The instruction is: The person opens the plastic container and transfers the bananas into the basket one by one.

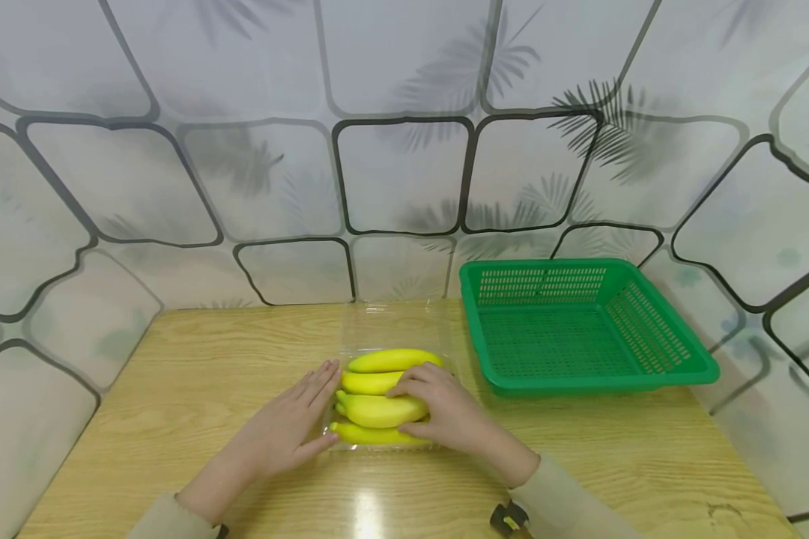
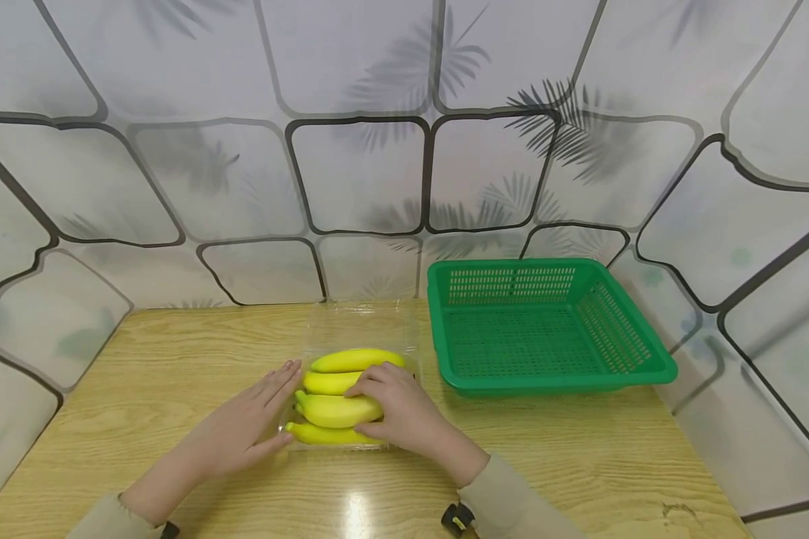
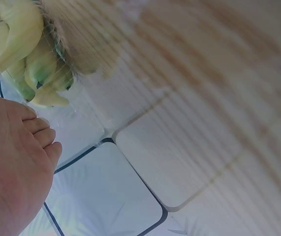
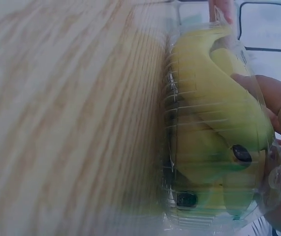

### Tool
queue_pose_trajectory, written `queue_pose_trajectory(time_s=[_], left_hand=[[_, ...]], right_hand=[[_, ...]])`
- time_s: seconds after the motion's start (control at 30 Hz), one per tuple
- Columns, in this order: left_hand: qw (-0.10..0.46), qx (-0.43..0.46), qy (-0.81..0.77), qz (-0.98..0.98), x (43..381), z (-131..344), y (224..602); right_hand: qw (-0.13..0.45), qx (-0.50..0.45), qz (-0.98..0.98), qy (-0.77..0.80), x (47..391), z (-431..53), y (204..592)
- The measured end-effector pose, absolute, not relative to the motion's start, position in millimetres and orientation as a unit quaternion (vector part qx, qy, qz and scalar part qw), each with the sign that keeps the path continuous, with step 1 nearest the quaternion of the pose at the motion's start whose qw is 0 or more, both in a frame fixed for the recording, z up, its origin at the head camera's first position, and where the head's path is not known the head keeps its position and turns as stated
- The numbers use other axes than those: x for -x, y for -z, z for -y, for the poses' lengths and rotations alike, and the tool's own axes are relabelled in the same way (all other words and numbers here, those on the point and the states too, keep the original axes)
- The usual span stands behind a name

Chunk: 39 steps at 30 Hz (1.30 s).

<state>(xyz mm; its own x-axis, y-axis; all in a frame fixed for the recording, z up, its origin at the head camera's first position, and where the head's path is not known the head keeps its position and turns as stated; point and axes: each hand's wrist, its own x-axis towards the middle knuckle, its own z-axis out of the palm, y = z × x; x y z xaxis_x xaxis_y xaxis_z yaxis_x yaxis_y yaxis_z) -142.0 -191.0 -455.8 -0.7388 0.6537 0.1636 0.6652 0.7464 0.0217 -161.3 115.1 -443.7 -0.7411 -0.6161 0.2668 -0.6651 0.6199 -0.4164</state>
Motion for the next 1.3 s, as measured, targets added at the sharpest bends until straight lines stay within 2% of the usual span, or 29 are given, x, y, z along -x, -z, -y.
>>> queue_pose_trajectory(time_s=[0.4,0.77,1.3], left_hand=[[0.064,0.347,0.04,0.935,142,191,455],[0.083,0.358,0.028,0.93,143,192,457],[0.092,0.362,0.032,0.927,143,193,460]], right_hand=[[0.081,-0.369,0.895,-0.236,160,-114,445],[0.105,-0.386,0.889,-0.223,161,-114,443],[0.136,-0.407,0.878,-0.213,155,-118,421]])
